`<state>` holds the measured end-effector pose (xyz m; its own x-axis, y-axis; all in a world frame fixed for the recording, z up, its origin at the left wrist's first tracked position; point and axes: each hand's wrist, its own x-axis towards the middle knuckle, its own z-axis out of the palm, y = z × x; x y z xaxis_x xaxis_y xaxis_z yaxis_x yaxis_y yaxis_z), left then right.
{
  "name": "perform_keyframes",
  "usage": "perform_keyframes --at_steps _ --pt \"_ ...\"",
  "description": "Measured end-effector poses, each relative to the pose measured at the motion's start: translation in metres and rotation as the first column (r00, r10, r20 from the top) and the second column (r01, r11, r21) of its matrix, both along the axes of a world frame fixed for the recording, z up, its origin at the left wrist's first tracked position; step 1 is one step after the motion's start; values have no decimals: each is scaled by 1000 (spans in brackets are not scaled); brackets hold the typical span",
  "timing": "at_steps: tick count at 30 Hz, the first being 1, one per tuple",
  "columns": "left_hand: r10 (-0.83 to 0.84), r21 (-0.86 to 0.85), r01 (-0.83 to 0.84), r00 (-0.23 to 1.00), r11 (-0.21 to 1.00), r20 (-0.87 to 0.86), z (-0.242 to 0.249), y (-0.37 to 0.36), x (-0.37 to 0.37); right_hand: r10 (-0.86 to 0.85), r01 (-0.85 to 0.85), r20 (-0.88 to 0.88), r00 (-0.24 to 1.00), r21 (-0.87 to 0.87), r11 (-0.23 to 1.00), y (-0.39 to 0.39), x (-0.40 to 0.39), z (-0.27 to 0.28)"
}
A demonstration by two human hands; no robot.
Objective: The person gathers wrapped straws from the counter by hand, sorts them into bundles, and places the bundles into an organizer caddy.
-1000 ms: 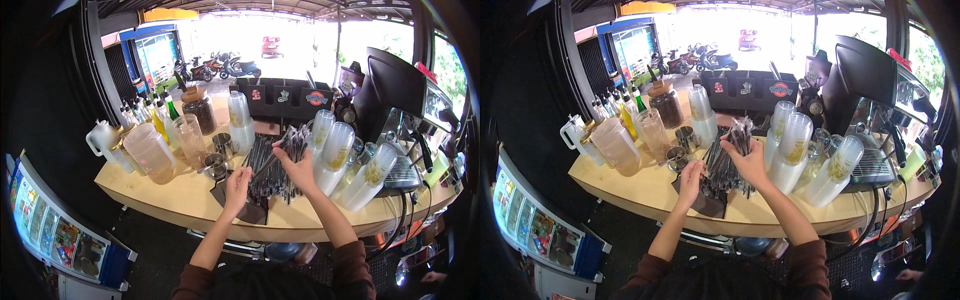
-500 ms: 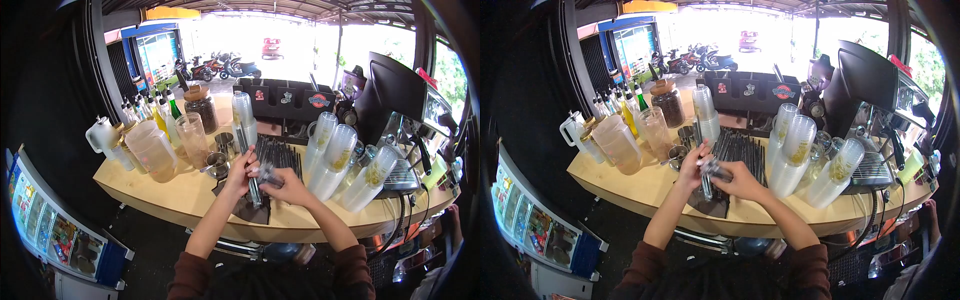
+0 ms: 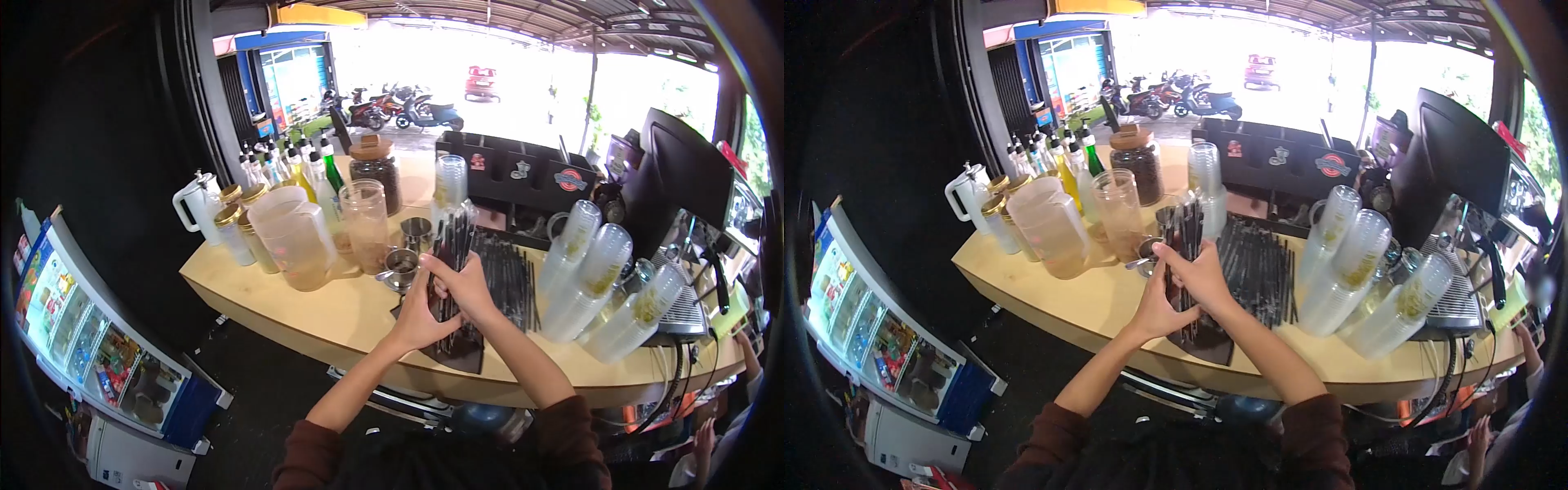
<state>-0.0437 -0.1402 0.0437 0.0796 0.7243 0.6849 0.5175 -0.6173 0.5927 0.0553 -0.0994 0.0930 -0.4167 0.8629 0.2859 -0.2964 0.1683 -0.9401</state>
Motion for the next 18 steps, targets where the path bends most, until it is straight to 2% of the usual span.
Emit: perform_keyframes --at_steps 1,2,3,4,6,8,10,11,12,14,16,18 --pt "26 12 -27 996 1000 81 -4 2 -7 -56 56 15 998 14 998 -2 -13 -3" --pt "49 22 -53 986 998 162 -5 2 -14 -37 37 12 999 36 999 -2 -25 -5" --pt "109 62 -121 980 991 167 -10 6 -25 -29 28 21 999 43 999 -2 -36 -8" --pt "113 63 -124 981 990 161 -19 10 -37 -25 24 30 999 50 998 -1 -47 -12" --pt "82 -148 -38 947 988 310 -28 14 -61 -44 42 13 999 94 995 1 -70 -20" --pt "70 -144 -23 942 989 327 -35 22 -81 -71 71 0 997 139 988 4 -87 -24" --pt "53 -66 -30 926 997 374 -43 32 -98 17 -10 -36 999 200 980 8 -102 -24" --pt "48 -78 -21 930 997 364 -46 35 -108 -66 20 132 989 328 944 13 -108 -22" --pt "38 -78 -10 929 997 368 -49 40 -117 -77 28 136 988 328 944 17 -112 -20" --pt "34 -174 37 920 984 390 -54 48 -132 -271 75 237 933 607 791 20 -117 -4" --pt "37 -232 70 903 970 429 -53 50 -142 -269 79 218 938 622 779 18 -124 22" --pt "41 -285 106 884 952 466 -50 50 -148 -314 123 90 945 792 598 15 -132 47"
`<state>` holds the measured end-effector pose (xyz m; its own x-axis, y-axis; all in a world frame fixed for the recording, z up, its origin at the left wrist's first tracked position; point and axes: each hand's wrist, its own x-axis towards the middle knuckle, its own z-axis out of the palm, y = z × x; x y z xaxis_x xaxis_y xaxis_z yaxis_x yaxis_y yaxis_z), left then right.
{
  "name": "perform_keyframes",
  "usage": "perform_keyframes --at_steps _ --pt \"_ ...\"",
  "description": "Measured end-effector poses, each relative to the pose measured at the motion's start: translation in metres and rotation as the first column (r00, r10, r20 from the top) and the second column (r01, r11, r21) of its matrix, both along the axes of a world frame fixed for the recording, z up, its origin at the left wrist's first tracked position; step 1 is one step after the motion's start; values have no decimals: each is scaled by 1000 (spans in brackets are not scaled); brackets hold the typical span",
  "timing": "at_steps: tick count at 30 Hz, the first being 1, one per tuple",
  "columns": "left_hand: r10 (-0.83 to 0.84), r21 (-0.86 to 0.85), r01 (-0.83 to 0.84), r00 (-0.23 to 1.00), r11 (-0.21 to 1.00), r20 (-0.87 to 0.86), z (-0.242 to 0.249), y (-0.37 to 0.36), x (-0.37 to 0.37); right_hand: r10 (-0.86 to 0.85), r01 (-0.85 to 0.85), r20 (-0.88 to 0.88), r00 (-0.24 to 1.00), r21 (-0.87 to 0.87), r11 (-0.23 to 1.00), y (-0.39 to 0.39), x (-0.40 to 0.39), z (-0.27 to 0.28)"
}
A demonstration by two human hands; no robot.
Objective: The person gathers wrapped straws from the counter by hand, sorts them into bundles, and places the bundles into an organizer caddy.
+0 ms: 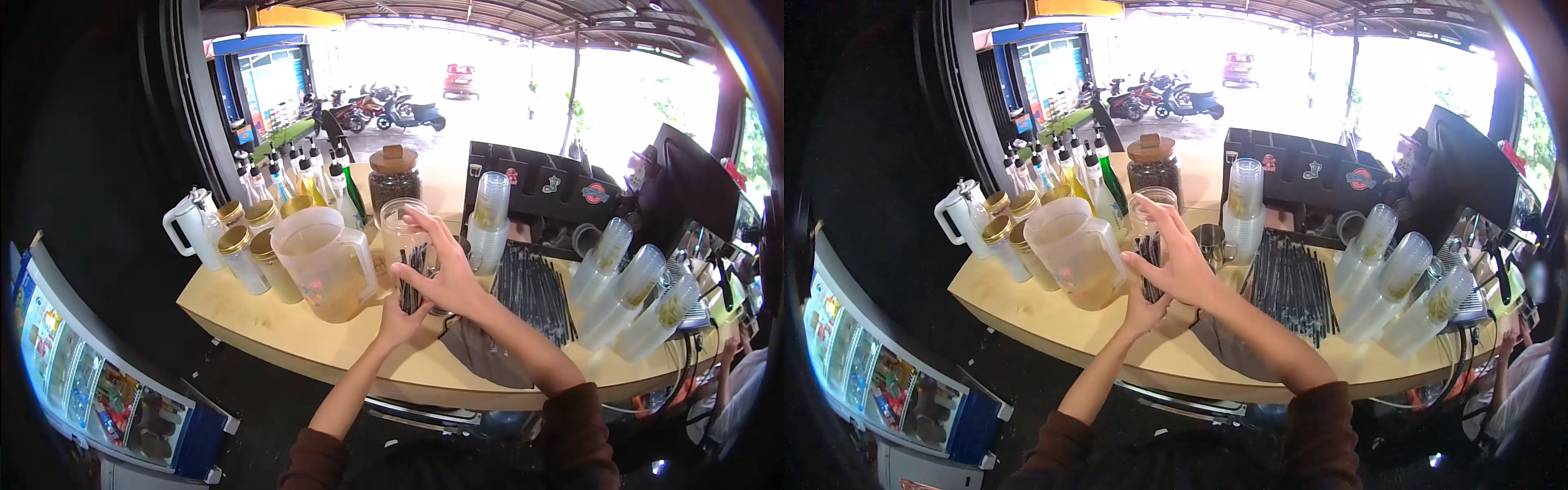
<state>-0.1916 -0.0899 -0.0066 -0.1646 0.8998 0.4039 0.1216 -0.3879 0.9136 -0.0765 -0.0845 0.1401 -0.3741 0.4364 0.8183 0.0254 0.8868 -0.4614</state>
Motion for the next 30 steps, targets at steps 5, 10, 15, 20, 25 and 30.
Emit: perform_keyframes --at_steps 5,10,15,20,25,30 --pt "-71 56 70 997 996 10 5 0 -16 -70 -47 406 911 272 961 13 -19 -9" --pt "-141 132 133 988 982 57 2 3 -30 -124 44 321 939 247 968 -2 -36 -12" --pt "-5 281 13 1000 960 -30 20 -5 -29 12 -54 501 865 71 996 -2 -34 -9" --pt "-235 139 212 956 967 176 53 -4 -21 230 -222 -18 973 -354 909 -14 -13 22" --pt "-262 207 289 953 935 -149 91 17 20 279 -279 -86 956 -549 788 -1 28 38" --pt "-519 -177 493 840 852 -159 159 25 92 159 -224 -158 974 -650 726 20 92 65"
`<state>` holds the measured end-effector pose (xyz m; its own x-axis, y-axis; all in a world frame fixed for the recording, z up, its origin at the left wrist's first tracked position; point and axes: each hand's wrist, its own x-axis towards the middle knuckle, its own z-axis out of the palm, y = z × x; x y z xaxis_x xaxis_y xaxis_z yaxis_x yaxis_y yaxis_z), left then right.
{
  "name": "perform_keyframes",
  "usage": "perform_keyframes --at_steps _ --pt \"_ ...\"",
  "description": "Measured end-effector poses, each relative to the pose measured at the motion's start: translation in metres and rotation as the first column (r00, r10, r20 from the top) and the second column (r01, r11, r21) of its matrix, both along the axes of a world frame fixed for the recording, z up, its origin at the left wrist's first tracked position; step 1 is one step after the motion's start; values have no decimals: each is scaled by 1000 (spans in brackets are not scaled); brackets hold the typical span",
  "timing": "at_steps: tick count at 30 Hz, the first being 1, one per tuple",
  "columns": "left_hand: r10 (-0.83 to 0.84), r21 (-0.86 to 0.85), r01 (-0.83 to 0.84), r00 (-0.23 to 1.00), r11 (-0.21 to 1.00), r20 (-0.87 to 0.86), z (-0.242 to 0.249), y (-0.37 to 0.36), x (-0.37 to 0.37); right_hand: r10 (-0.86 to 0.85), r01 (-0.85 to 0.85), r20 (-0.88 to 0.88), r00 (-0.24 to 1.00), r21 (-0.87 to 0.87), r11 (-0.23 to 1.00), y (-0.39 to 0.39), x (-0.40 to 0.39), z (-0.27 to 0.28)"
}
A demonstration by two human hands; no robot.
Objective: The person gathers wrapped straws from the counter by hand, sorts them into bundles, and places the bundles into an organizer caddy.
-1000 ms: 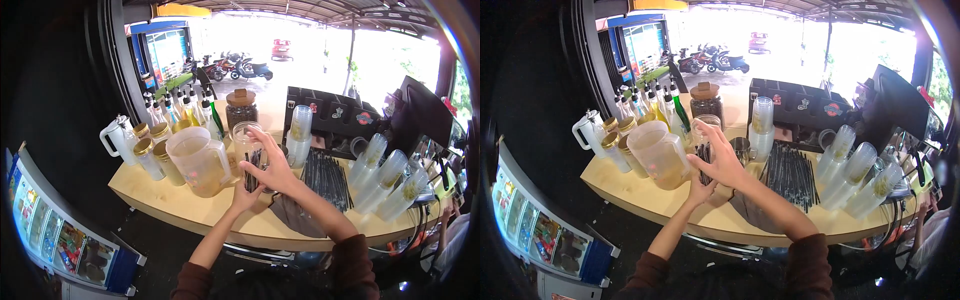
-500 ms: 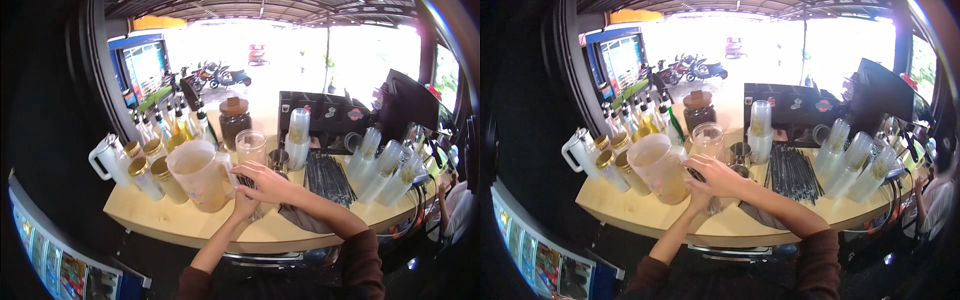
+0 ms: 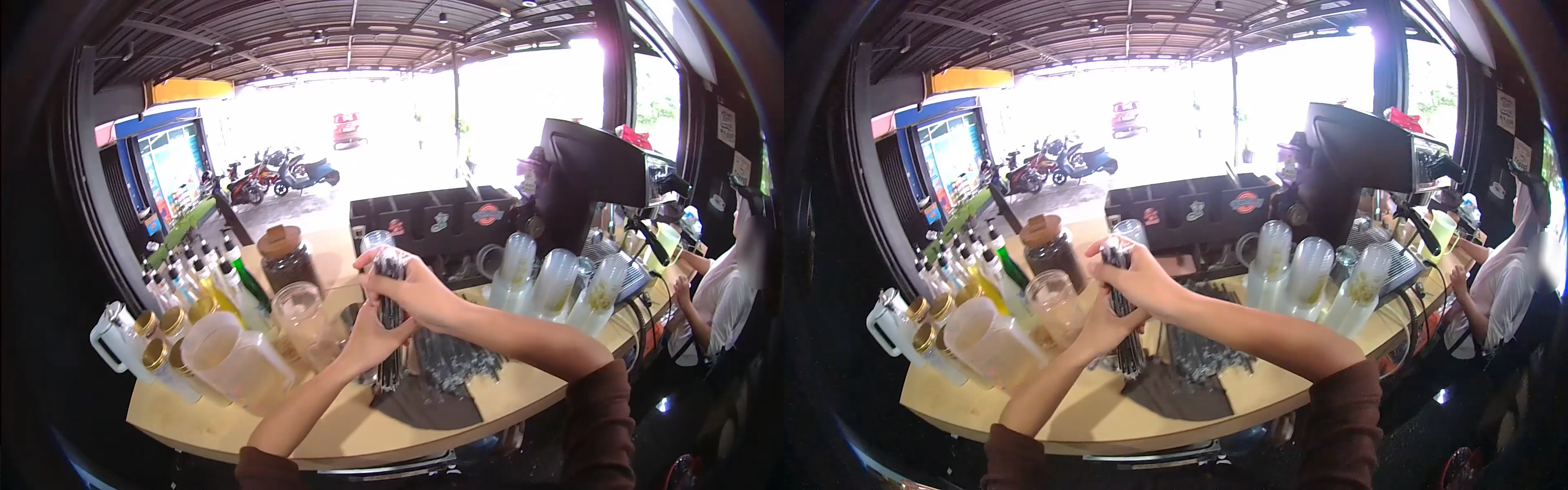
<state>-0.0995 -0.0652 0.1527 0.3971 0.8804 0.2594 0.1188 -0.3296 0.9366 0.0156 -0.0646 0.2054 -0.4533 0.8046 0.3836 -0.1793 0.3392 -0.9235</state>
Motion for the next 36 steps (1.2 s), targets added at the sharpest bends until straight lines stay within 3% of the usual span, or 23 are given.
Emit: perform_keyframes --at_steps 2,5,6,8,12,14,16,17,18,20,24,26,28,30,32,34,36 --pt "-28 23 29 999 999 -44 14 17 30 -118 117 -60 991 -6 993 18 31 9" --pt "-280 336 216 947 917 156 26 61 78 -189 193 -180 965 3 981 51 87 33" --pt "-245 142 228 963 963 115 40 66 86 -200 207 -218 955 9 978 61 107 44" --pt "-119 312 113 993 943 0 43 109 105 -374 394 -235 897 46 918 78 144 70" --pt "167 476 -82 976 876 -140 62 163 140 -591 654 -281 756 289 699 142 211 108" --pt "241 570 -83 948 818 -209 58 197 155 -589 677 -334 736 348 648 174 230 115" --pt "498 756 -66 789 651 -360 54 224 172 -634 723 -350 690 373 581 217 245 111" --pt "472 673 -52 752 738 -460 59 231 182 -678 766 -365 638 392 510 237 250 108" --pt "477 676 -55 750 735 -458 61 238 193 -674 764 -368 641 394 511 254 252 104" --pt "496 603 -39 612 797 -616 63 254 211 -670 763 -437 600 565 314 279 251 97" --pt "409 498 -36 624 867 -666 61 286 234 -687 718 -324 651 556 419 307 247 78" --pt "412 474 -80 633 877 -655 57 302 241 -669 706 -339 661 583 402 320 245 65" --pt "389 408 -145 683 901 -618 54 318 243 -700 684 -247 670 572 452 327 244 52" --pt "370 421 -114 712 900 -596 51 334 241 -676 649 -226 701 596 473 339 248 38" --pt "240 284 -70 740 956 -628 52 341 239 -683 617 -138 718 581 531 353 253 22" --pt "212 254 -60 747 965 -630 59 336 239 -734 631 -70 676 571 526 362 259 8" --pt "170 232 -5 692 973 -701 61 340 239 -698 608 163 697 380 697 360 263 -1"
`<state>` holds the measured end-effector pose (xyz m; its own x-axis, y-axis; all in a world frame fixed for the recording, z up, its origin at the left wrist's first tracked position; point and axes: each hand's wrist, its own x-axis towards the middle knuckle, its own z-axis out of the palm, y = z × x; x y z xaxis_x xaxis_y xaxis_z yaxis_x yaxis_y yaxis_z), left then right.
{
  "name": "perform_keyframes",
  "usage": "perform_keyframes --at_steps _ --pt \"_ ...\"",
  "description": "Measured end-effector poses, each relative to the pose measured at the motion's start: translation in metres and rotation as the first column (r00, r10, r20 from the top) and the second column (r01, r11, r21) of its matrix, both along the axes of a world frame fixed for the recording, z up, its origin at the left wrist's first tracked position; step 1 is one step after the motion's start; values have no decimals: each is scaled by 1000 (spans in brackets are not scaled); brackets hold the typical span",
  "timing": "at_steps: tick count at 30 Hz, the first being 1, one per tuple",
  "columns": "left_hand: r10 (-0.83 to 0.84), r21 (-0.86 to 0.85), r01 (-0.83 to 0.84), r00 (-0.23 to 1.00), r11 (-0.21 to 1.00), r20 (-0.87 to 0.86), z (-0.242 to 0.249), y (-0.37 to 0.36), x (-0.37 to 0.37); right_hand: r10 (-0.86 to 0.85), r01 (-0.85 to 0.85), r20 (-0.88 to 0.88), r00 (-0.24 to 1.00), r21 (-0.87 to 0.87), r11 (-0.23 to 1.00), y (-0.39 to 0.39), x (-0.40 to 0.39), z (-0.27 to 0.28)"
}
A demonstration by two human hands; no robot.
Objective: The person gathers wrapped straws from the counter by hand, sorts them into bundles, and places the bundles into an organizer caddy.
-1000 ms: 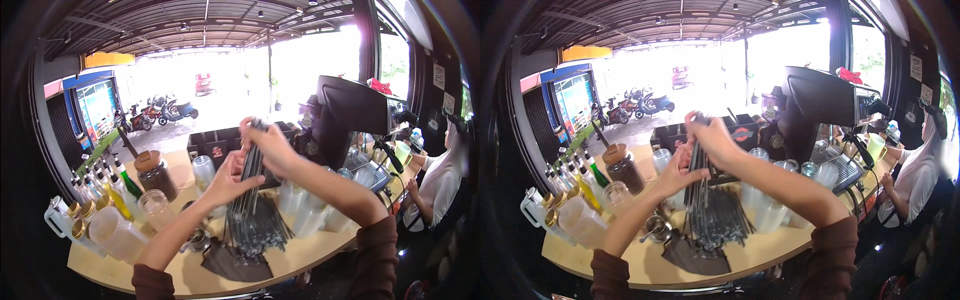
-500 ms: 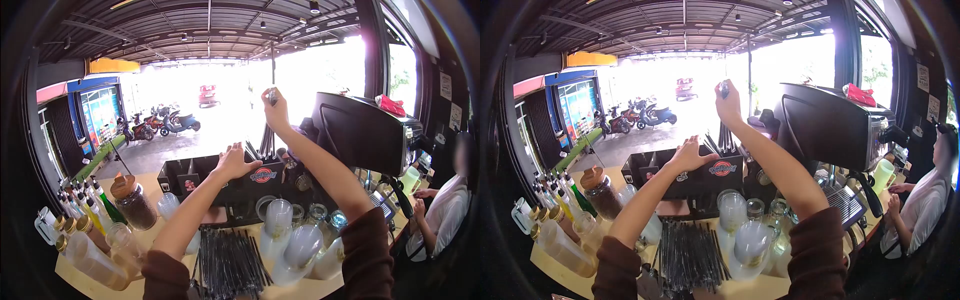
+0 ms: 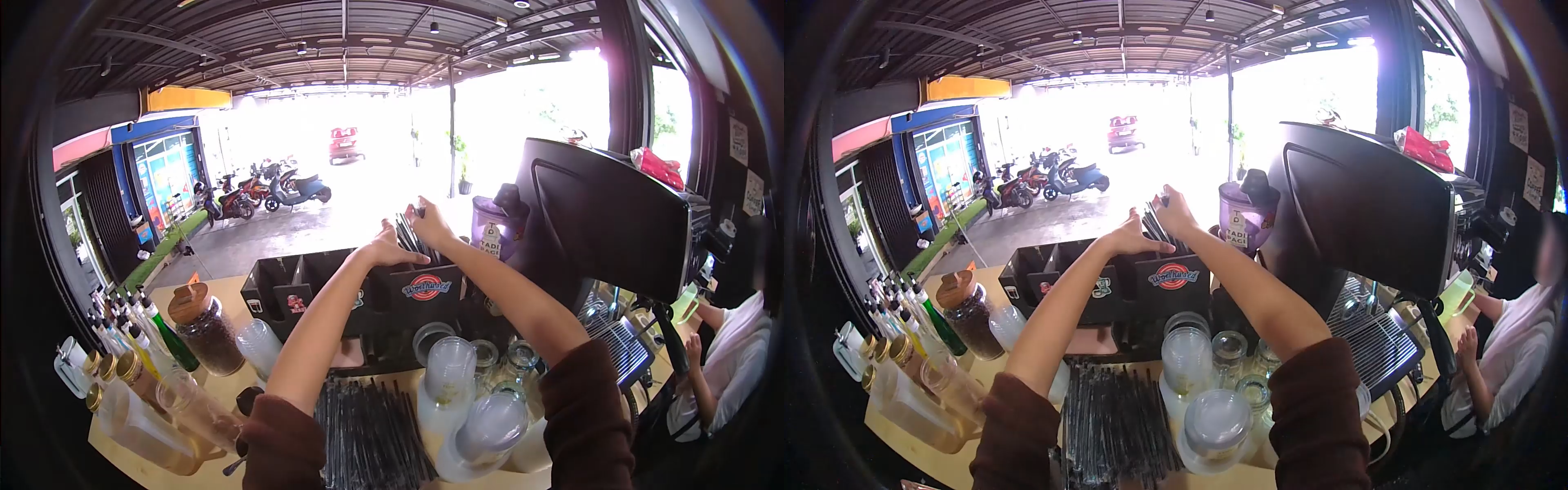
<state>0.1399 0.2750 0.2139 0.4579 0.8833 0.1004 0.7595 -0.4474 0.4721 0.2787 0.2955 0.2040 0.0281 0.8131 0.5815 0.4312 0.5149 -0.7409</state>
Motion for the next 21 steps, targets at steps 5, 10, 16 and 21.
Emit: perform_keyframes --at_steps 5,10,16,21 --pt "-33 46 32 999 998 9 -6 10 2 -42 69 179 983 -147 987 13 0 -16" --pt "-36 -62 35 999 997 -12 10 -3 -1 162 -137 100 982 -223 965 0 11 0" --pt "-14 -105 6 998 994 -69 19 10 -16 351 -295 123 928 -332 896 -21 20 8" --pt "-69 -102 61 994 993 -85 25 15 -22 289 -235 182 940 -267 934 -5 14 -4"
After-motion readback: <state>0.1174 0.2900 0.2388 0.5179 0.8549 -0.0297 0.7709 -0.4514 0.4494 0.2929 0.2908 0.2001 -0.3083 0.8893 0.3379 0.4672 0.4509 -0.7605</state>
